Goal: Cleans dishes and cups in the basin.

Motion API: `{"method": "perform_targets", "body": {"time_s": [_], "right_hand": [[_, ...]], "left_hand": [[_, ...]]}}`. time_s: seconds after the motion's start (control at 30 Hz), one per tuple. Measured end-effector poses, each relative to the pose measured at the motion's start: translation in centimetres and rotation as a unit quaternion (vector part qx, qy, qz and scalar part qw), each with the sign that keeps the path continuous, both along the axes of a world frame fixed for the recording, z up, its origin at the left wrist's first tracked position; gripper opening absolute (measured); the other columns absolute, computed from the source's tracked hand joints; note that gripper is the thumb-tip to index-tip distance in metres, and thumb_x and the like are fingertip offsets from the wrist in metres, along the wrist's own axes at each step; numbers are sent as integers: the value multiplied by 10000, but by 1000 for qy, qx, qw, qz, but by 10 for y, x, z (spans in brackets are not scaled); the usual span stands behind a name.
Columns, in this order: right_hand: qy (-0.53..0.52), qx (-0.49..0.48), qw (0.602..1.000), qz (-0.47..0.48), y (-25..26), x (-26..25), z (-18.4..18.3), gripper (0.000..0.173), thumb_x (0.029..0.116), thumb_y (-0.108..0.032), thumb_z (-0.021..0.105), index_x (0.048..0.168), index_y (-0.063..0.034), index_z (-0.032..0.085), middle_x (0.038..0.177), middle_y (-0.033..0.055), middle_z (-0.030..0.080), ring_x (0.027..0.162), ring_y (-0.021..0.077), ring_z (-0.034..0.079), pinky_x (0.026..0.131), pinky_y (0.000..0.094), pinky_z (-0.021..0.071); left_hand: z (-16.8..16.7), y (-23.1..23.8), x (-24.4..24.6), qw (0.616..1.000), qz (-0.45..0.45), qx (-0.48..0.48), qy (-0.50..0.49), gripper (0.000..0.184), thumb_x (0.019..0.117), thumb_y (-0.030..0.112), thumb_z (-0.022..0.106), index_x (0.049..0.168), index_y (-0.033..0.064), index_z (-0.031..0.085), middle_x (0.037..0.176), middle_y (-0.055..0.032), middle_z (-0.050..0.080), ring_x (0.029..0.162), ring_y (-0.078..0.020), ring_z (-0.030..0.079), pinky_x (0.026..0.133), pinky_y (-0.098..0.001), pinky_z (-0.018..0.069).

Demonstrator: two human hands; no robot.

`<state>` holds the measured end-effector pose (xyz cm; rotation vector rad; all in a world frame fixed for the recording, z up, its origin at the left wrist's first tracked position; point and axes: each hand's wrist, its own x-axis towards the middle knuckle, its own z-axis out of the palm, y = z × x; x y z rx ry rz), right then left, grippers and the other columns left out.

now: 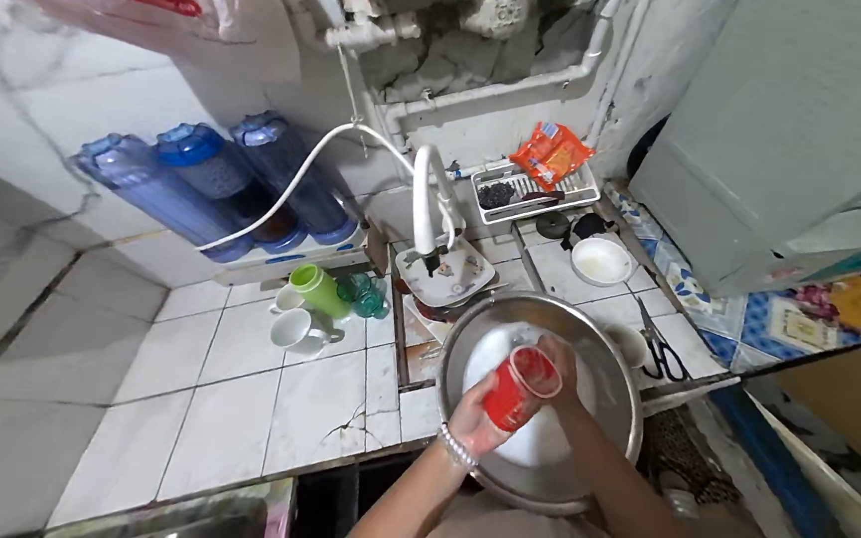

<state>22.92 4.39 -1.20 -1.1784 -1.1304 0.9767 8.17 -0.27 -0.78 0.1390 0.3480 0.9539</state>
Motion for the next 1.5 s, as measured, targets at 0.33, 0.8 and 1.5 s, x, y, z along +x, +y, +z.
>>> {"method": "perform_targets", "body": {"time_s": [0.33, 0.8, 1.5], "right_hand": [[191, -235, 854, 423, 11, 0, 44, 361, 902, -195, 512, 1222, -61, 614, 1069, 8, 764, 978, 78, 719, 866, 266, 591], [-339, 336, 867, 143, -44, -80, 42, 134, 849, 58, 627, 807, -24, 724, 1243, 186, 711, 1285, 393, 602, 1146, 544, 407], [-450, -140, 811, 346, 32, -217, 34, 441, 1059, -276, 513, 1322, 60, 625, 1442, 262, 542, 1339, 385, 537, 1130, 527, 413]], "left_hand": [[18, -11, -30, 974, 29, 157, 161, 275, 815, 60, 700, 1080, 131, 722, 1018, -18, 768, 946, -117, 725, 869, -324, 598], [55, 1, -85, 978, 164, -50, 119, 277, 916, 11, 344, 966, 72, 610, 846, -66, 722, 768, -141, 713, 685, -290, 601], [-21, -9, -198, 967, 81, -112, 214, 563, 1114, 282, 220, 613, 188, 460, 430, 79, 382, 325, -7, 342, 327, -156, 266]]}}
